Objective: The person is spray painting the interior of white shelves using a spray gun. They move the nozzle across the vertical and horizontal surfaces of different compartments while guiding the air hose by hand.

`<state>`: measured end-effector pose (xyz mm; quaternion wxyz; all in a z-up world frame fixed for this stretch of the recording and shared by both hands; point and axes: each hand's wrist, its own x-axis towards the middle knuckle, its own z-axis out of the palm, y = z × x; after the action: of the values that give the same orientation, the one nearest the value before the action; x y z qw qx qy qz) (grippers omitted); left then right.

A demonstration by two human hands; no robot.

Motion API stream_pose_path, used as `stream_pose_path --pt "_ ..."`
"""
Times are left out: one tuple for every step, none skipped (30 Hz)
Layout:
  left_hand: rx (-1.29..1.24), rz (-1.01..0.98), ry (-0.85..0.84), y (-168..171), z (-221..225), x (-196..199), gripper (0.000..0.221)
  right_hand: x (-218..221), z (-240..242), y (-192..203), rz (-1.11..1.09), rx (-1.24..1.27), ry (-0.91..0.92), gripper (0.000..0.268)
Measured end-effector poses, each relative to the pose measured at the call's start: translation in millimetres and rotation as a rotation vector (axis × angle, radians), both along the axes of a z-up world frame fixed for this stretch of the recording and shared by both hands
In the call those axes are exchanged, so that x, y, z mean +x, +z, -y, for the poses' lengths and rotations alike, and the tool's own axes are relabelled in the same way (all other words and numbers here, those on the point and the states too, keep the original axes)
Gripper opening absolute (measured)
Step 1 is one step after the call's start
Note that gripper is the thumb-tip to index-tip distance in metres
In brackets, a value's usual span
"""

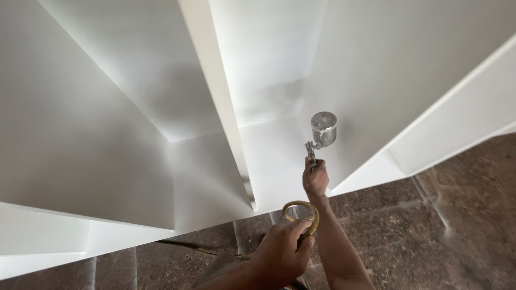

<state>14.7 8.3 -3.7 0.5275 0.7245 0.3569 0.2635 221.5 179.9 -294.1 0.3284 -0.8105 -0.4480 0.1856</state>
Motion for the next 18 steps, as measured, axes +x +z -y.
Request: stream_pose_path --pt "-0.046 -0.036 0.020 -1.1 -7.3 5.9 0.018 3.7 -16.7 -4.1 0.033 0.003 0.000 0.060" --pt "-0.086 -0.069 0.041 -2.4 -14.4 11.0 0.018 8.2 -33.6 -6.9 0.034 0.002 0.010 0.060" --pt "-0.127 -0.101 0.062 -4.0 -21.3 15.1 0.017 12.6 -49.0 -9.5 0.036 0.000 0.020 0.061" --pt "-0.122 -0.119 0.075 -6.3 -26.9 19.6 0.016 17.9 -60.5 -12.7 0.038 -0.003 0.026 0.061" --pt "-0.117 -0.137 0.088 -9.0 -31.5 23.4 0.015 21.1 -71.1 -16.3 0.049 -0.010 0.036 0.061" --pt "-0.112 -0.154 0.101 -12.2 -37.3 26.2 0.014 23.0 -82.5 -19.6 0.062 -0.018 0.046 0.061" --pt "-0.104 -0.162 0.123 -15.7 -42.7 28.8 0.014 24.3 -92.9 -22.8 0.074 -0.025 0.056 0.061" --pt "-0.093 -0.171 0.145 -19.7 -47.3 31.1 0.014 24.8 -101.6 -25.9 0.066 -0.044 0.065 0.062" --pt "-0.082 -0.180 0.166 -23.8 -51.1 33.4 0.016 24.8 -109.2 -28.9 0.057 -0.064 0.074 0.062" --pt "-0.076 -0.166 0.173 -27.8 -54.9 35.2 0.016 23.9 -116.0 -31.9 0.049 -0.084 0.079 0.062" --pt "-0.070 -0.152 0.181 -31.8 -59.2 36.8 0.017 21.8 -123.2 -34.9 0.057 -0.096 0.086 0.062" --pt "-0.065 -0.136 0.185 -36.2 -64.2 38.8 0.021 21.6 -129.3 -38.1 0.068 -0.109 0.090 0.062" --pt "-0.090 -0.154 0.189 -40.4 -68.6 40.3 0.021 21.4 -134.4 -41.4 0.080 -0.123 0.094 0.062" --pt "-0.114 -0.171 0.192 -44.4 -70.3 42.0 0.021 21.7 -136.9 -44.3 0.100 -0.109 0.105 0.062" --pt "-0.138 -0.188 0.195 -47.8 -71.1 43.3 0.021 21.6 -138.1 -46.9 0.119 -0.094 0.117 0.061" --pt "-0.112 -0.167 0.204 -50.5 -73.4 43.8 0.022 20.9 -140.6 -48.4 0.139 -0.078 0.127 0.061" --pt "-0.085 -0.146 0.212 -52.5 -74.7 44.0 0.022 19.4 -142.1 -49.1 0.150 -0.065 0.126 0.059" --pt "-0.056 -0.122 0.218 -53.7 -75.7 44.9 0.023 17.4 -143.6 -48.5 0.163 -0.051 0.122 0.058"
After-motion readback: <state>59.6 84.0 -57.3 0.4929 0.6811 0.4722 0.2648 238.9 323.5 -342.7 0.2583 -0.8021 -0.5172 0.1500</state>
